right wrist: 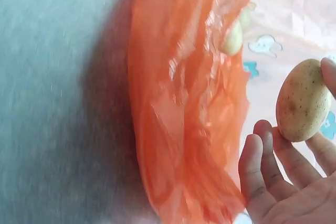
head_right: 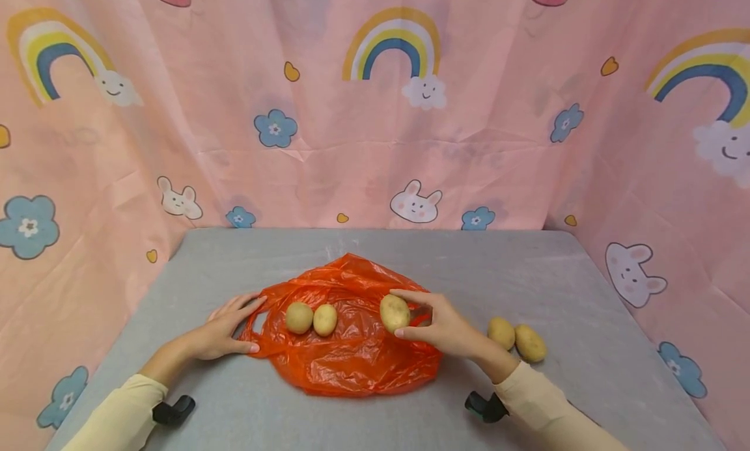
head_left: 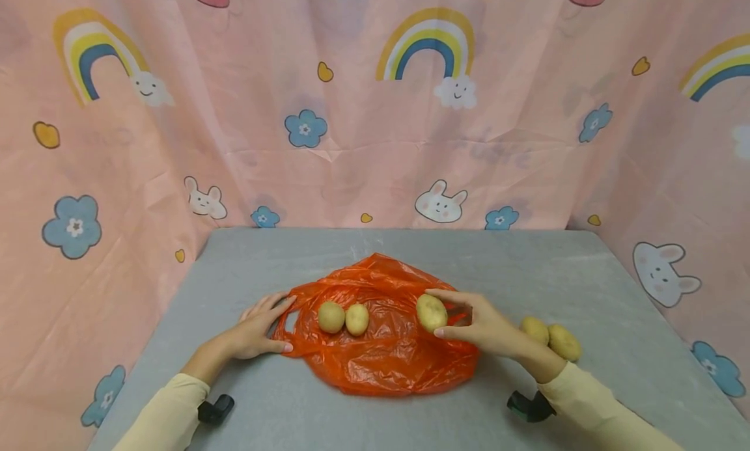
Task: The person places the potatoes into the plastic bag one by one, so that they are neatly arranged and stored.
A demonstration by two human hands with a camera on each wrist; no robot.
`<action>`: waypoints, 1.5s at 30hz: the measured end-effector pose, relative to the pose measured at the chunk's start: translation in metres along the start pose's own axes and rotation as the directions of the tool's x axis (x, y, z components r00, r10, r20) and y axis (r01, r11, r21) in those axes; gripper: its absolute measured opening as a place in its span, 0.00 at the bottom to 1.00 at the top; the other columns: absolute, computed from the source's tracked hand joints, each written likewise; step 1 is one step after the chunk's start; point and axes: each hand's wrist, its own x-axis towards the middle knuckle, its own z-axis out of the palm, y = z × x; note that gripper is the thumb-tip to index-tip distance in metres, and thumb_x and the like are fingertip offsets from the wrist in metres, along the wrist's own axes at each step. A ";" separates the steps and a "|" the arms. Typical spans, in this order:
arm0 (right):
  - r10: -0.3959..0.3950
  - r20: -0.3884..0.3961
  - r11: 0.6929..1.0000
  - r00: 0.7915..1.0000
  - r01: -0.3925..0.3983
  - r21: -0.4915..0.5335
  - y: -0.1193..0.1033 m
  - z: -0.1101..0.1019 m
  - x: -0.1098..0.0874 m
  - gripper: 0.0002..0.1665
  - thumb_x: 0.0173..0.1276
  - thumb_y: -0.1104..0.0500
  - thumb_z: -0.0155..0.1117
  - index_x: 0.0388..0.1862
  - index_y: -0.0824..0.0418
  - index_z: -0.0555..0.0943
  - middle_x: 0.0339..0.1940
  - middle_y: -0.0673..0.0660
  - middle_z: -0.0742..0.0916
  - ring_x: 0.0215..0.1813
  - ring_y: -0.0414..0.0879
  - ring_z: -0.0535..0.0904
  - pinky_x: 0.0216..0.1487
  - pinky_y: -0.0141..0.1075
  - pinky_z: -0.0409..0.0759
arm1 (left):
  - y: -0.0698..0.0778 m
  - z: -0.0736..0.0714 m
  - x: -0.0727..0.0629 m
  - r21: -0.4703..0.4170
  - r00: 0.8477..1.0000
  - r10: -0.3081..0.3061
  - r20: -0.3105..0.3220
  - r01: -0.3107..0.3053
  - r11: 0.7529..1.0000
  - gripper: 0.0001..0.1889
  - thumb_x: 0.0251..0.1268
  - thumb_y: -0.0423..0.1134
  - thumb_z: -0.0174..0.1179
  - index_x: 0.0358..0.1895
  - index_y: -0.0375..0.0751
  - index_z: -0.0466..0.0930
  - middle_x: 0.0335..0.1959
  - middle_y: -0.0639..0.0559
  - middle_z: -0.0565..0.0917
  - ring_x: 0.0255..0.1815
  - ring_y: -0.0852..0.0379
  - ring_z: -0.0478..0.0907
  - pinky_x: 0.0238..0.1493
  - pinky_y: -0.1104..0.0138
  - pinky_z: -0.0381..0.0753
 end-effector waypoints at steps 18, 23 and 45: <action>0.003 0.111 0.996 0.994 -0.013 0.086 -0.003 0.045 0.021 0.38 0.73 0.58 0.65 0.78 0.63 0.65 0.77 0.67 0.70 0.72 0.65 0.71 0.64 0.48 0.80 | 0.000 0.000 0.000 0.008 1.000 0.014 0.002 -0.014 1.000 0.51 0.59 0.55 0.71 0.81 0.41 0.54 0.81 0.37 0.53 0.80 0.28 0.49 0.69 0.27 0.49; 0.028 0.138 0.994 0.990 -0.042 0.098 -0.003 0.054 0.026 0.38 0.74 0.57 0.64 0.79 0.64 0.63 0.79 0.66 0.68 0.76 0.65 0.65 0.69 0.61 0.72 | 0.001 0.000 0.000 0.006 1.000 0.008 0.008 -0.008 1.000 0.51 0.60 0.55 0.71 0.81 0.42 0.54 0.82 0.38 0.52 0.80 0.28 0.47 0.69 0.27 0.48; 0.157 0.110 0.986 0.981 -0.163 0.047 -0.008 0.068 0.044 0.35 0.72 0.60 0.65 0.75 0.63 0.66 0.70 0.66 0.74 0.49 0.56 0.82 0.49 0.47 0.84 | -0.003 0.001 0.000 -0.004 1.000 -0.004 0.009 0.004 1.000 0.51 0.59 0.56 0.71 0.81 0.41 0.54 0.82 0.38 0.52 0.81 0.27 0.45 0.70 0.26 0.45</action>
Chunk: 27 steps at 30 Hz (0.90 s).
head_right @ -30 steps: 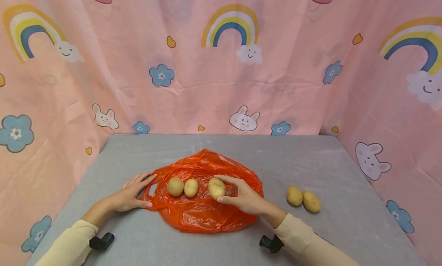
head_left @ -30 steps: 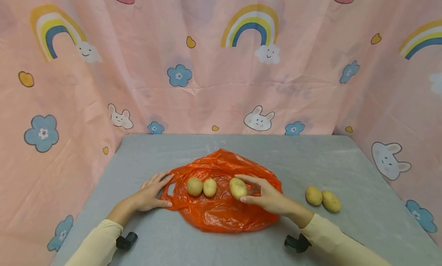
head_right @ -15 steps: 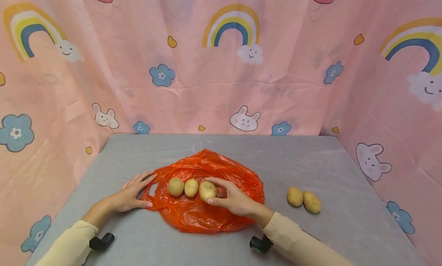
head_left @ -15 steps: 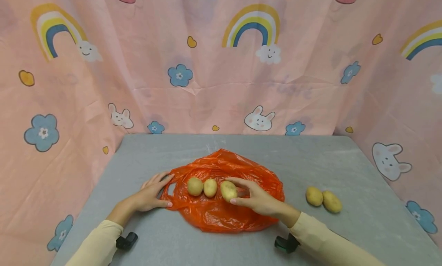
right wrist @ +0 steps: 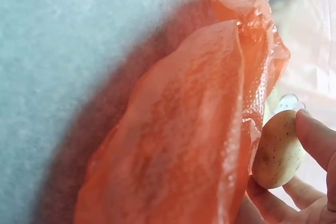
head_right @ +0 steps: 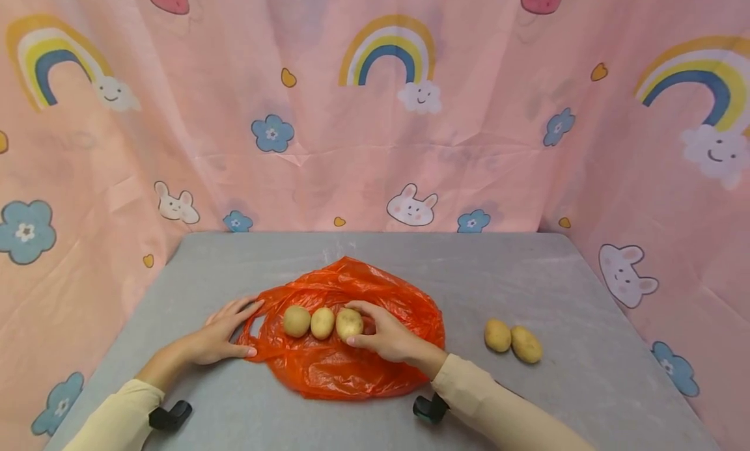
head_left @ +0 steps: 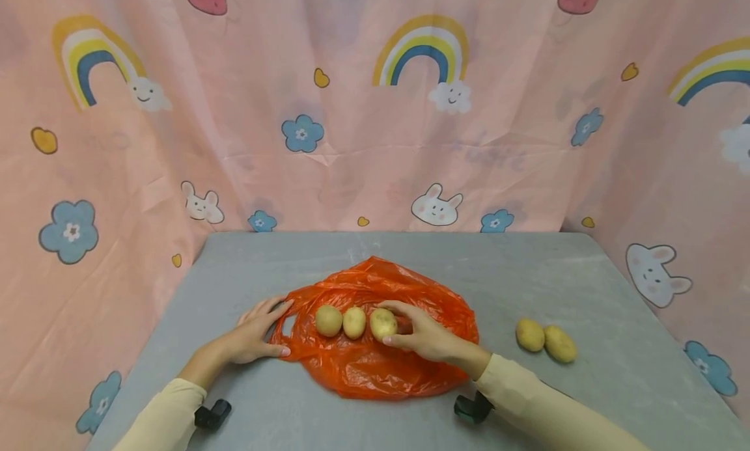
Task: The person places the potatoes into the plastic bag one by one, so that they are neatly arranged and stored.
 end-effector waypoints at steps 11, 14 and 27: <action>0.070 -0.032 0.997 0.997 -0.071 -0.019 0.003 0.004 0.008 0.34 0.71 0.62 0.66 0.74 0.61 0.68 0.59 0.65 0.78 0.22 0.44 0.70 0.27 0.32 0.74 | 0.004 0.000 -0.001 -0.008 1.000 0.005 -0.009 -0.005 1.000 0.51 0.59 0.56 0.71 0.81 0.41 0.55 0.82 0.37 0.53 0.80 0.26 0.46 0.69 0.26 0.46; 0.075 -0.044 0.997 0.996 -0.076 -0.019 0.005 0.005 0.010 0.34 0.71 0.61 0.67 0.74 0.61 0.68 0.57 0.65 0.78 0.22 0.44 0.70 0.27 0.32 0.73 | 0.004 0.001 -0.001 -0.002 1.000 0.010 -0.007 -0.010 1.000 0.51 0.59 0.56 0.71 0.81 0.41 0.55 0.82 0.37 0.53 0.80 0.26 0.46 0.69 0.26 0.46; 0.072 -0.078 0.997 0.994 -0.074 -0.028 0.007 0.006 0.016 0.33 0.70 0.63 0.68 0.71 0.64 0.69 0.56 0.67 0.78 0.26 0.44 0.71 0.26 0.33 0.75 | 0.006 0.000 -0.002 -0.005 1.000 0.013 -0.013 -0.013 1.000 0.51 0.59 0.56 0.71 0.80 0.40 0.55 0.81 0.37 0.53 0.80 0.26 0.46 0.69 0.26 0.46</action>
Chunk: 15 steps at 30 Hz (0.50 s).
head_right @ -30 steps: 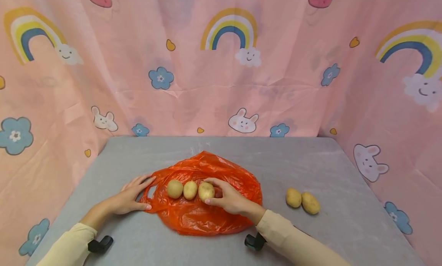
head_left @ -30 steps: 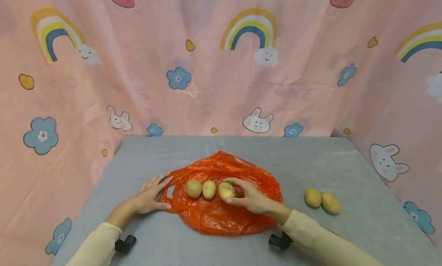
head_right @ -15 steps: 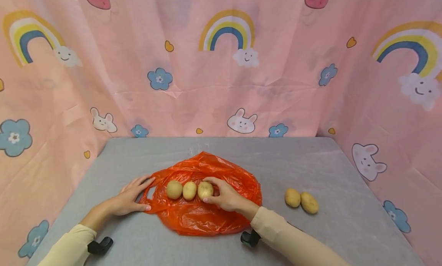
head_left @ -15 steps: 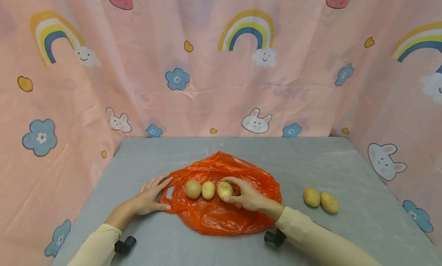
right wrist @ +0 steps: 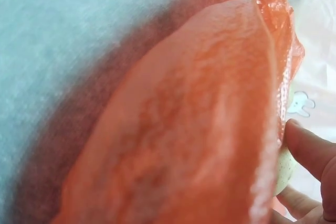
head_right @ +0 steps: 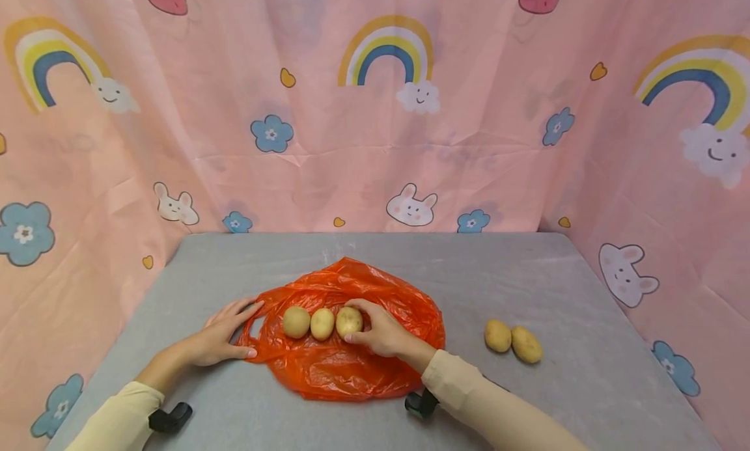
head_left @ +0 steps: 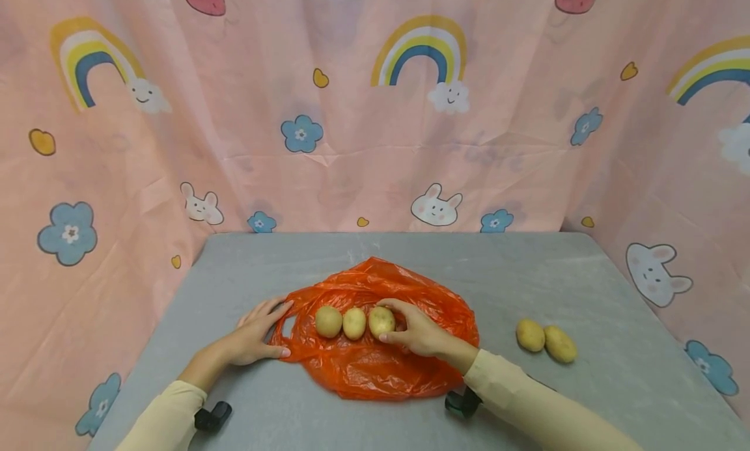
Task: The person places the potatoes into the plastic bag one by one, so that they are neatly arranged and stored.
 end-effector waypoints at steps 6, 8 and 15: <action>0.017 -0.035 0.999 0.999 -0.019 -0.039 -0.003 0.002 0.001 0.33 0.69 0.62 0.69 0.71 0.63 0.70 0.55 0.66 0.79 0.22 0.43 0.70 0.25 0.33 0.73 | -0.002 0.000 0.000 0.002 1.000 -0.014 0.010 0.014 1.000 0.51 0.59 0.56 0.71 0.81 0.41 0.55 0.82 0.38 0.52 0.81 0.26 0.45 0.69 0.25 0.45; 0.011 -0.050 0.998 0.999 -0.014 -0.061 -0.004 0.003 0.001 0.33 0.68 0.62 0.69 0.71 0.64 0.71 0.56 0.65 0.79 0.25 0.43 0.71 0.26 0.33 0.73 | -0.003 0.001 0.001 0.003 1.000 -0.018 0.011 0.018 1.000 0.51 0.59 0.56 0.71 0.81 0.42 0.54 0.82 0.38 0.52 0.81 0.26 0.44 0.70 0.26 0.45; 0.020 -0.085 0.991 0.996 -0.031 -0.131 -0.006 0.005 0.005 0.33 0.67 0.62 0.71 0.70 0.62 0.73 0.59 0.62 0.80 0.40 0.48 0.74 0.36 0.36 0.73 | -0.002 0.000 0.000 -0.004 1.000 -0.006 0.006 0.006 1.000 0.51 0.59 0.56 0.71 0.81 0.41 0.55 0.82 0.37 0.53 0.80 0.25 0.45 0.69 0.25 0.45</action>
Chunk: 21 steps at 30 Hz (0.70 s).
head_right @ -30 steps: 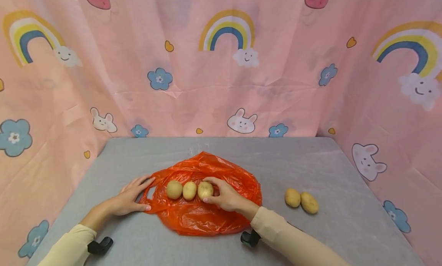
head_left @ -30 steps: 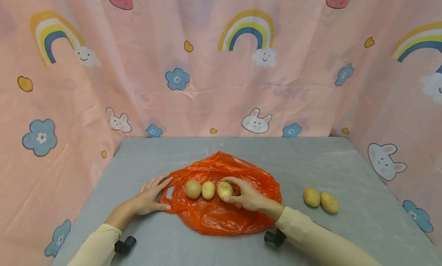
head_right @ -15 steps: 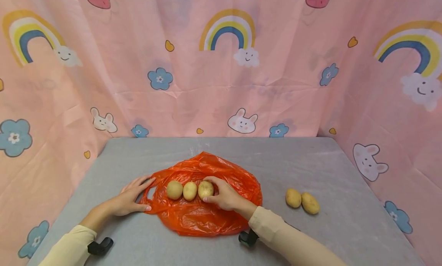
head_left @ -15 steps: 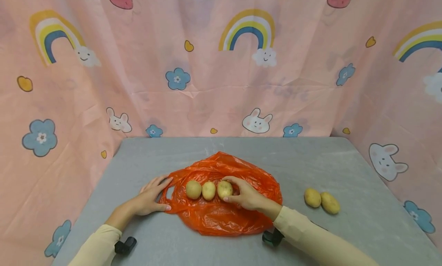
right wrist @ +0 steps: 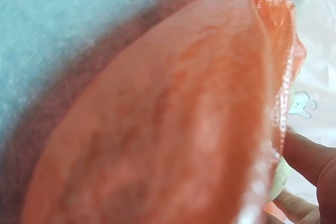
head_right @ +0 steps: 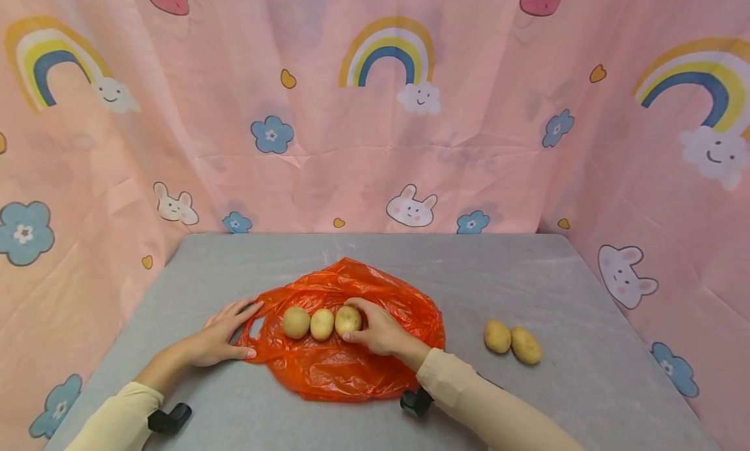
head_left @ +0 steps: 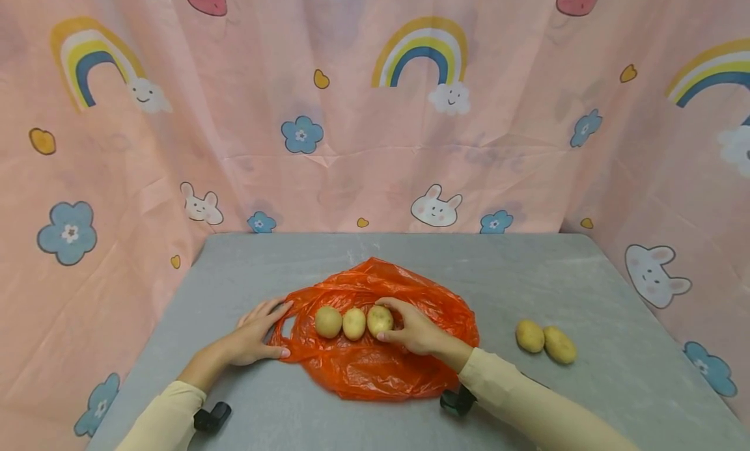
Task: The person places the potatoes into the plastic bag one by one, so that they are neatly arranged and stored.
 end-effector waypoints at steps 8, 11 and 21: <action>0.001 -0.031 0.998 1.000 -0.003 -0.066 0.000 0.005 0.000 0.32 0.65 0.62 0.72 0.68 0.60 0.75 0.63 0.60 0.82 0.56 0.50 0.75 0.58 0.48 0.76 | -0.002 0.001 -0.001 0.006 1.000 0.000 0.002 0.000 1.000 0.51 0.59 0.57 0.70 0.81 0.41 0.54 0.82 0.38 0.52 0.81 0.27 0.45 0.69 0.25 0.46; 0.011 -0.044 0.996 0.999 -0.014 -0.084 0.000 0.007 0.001 0.32 0.65 0.61 0.73 0.68 0.59 0.75 0.63 0.59 0.82 0.56 0.50 0.76 0.59 0.50 0.76 | -0.002 0.001 -0.001 0.006 1.000 0.003 0.003 -0.003 1.000 0.51 0.59 0.57 0.70 0.81 0.41 0.54 0.82 0.37 0.52 0.80 0.26 0.46 0.69 0.25 0.46; 0.005 -0.062 0.993 0.998 -0.012 -0.114 -0.002 0.008 0.001 0.33 0.64 0.60 0.74 0.67 0.58 0.75 0.64 0.59 0.82 0.65 0.54 0.77 0.66 0.56 0.74 | -0.001 0.000 -0.001 -0.009 1.000 0.001 0.003 -0.001 1.000 0.51 0.59 0.57 0.71 0.81 0.41 0.54 0.82 0.36 0.52 0.80 0.25 0.44 0.69 0.26 0.44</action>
